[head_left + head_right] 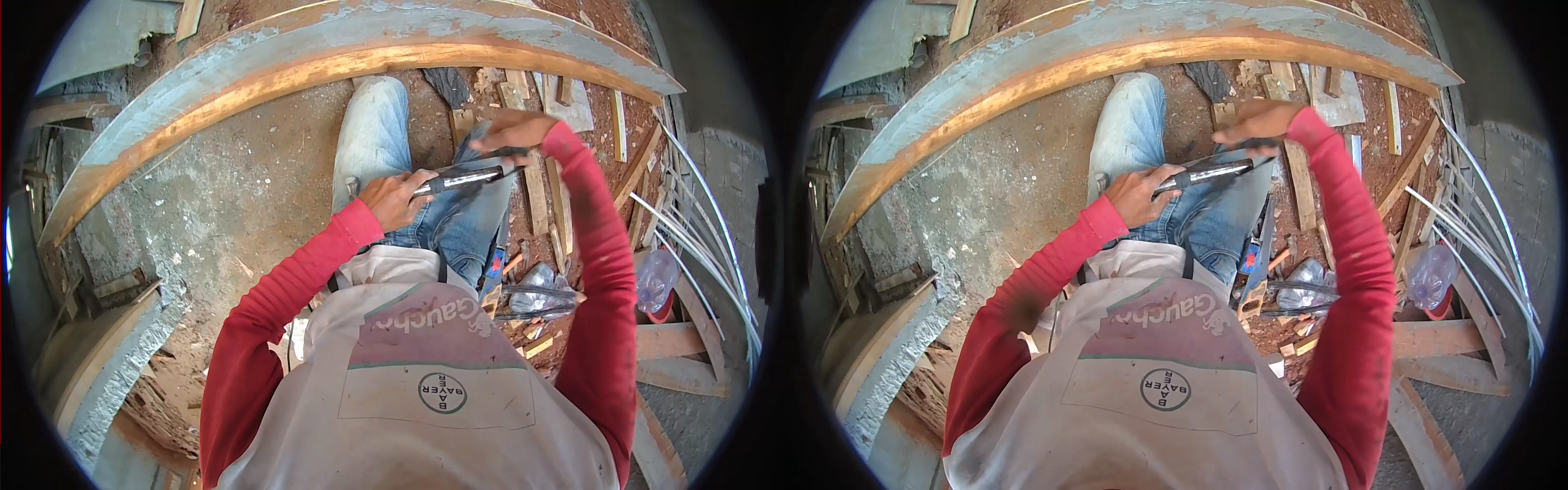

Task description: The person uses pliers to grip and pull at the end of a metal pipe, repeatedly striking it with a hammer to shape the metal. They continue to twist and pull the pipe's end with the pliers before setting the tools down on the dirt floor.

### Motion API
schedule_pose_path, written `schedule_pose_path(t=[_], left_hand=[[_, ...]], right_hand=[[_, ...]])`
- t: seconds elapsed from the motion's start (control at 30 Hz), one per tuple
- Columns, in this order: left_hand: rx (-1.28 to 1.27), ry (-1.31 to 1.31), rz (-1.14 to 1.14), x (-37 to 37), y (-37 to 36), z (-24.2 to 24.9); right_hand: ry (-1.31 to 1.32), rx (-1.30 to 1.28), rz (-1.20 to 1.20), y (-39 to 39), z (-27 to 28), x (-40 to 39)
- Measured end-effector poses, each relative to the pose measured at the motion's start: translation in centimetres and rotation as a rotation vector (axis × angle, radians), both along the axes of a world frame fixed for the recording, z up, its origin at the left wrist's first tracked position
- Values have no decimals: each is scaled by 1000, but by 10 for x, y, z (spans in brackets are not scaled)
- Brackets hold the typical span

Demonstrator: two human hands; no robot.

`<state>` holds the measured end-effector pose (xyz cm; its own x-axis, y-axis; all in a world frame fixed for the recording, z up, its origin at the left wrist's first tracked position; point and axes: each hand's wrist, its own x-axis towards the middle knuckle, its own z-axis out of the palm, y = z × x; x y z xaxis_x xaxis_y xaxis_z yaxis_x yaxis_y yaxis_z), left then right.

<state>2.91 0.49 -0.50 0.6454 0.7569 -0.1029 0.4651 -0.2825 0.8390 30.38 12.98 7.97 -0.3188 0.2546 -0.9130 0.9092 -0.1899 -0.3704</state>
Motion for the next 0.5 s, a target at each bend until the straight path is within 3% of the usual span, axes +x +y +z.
schedule_pose_path(t=[0.07, 0.1, 0.17, 0.23, 0.3, 0.33, 0.37, 0.43, 0.5], left_hand=[[-20, -11, -19, -5, 3, 13], [-83, 4, -48, -10, 2, 20], [-130, 29, -95, -18, 1, 34], [-229, -34, -40, -26, -1, 51], [-182, -84, -24, -31, 6, 73], [-214, -89, -18, -33, 12, 86], [-247, -97, -4, -36, 18, 97], [-232, -148, 19, -41, 30, 114], [-218, -197, 32, -44, 44, 114]], right_hand=[[-212, 166, 147, 17, 27, 22], [-156, 510, 209, 28, 13, 51], [-298, 611, 170, 44, 26, 65], [-376, 1279, 85, 42, 24, 71], [-279, 1693, 253, 36, -3, 77], [-117, 1746, 139, 21, -3, 56], [244, 1675, -61, 3, -8, 38], [743, 1023, -461, -41, 0, -8], [1025, 709, -466, -72, -8, -40]])
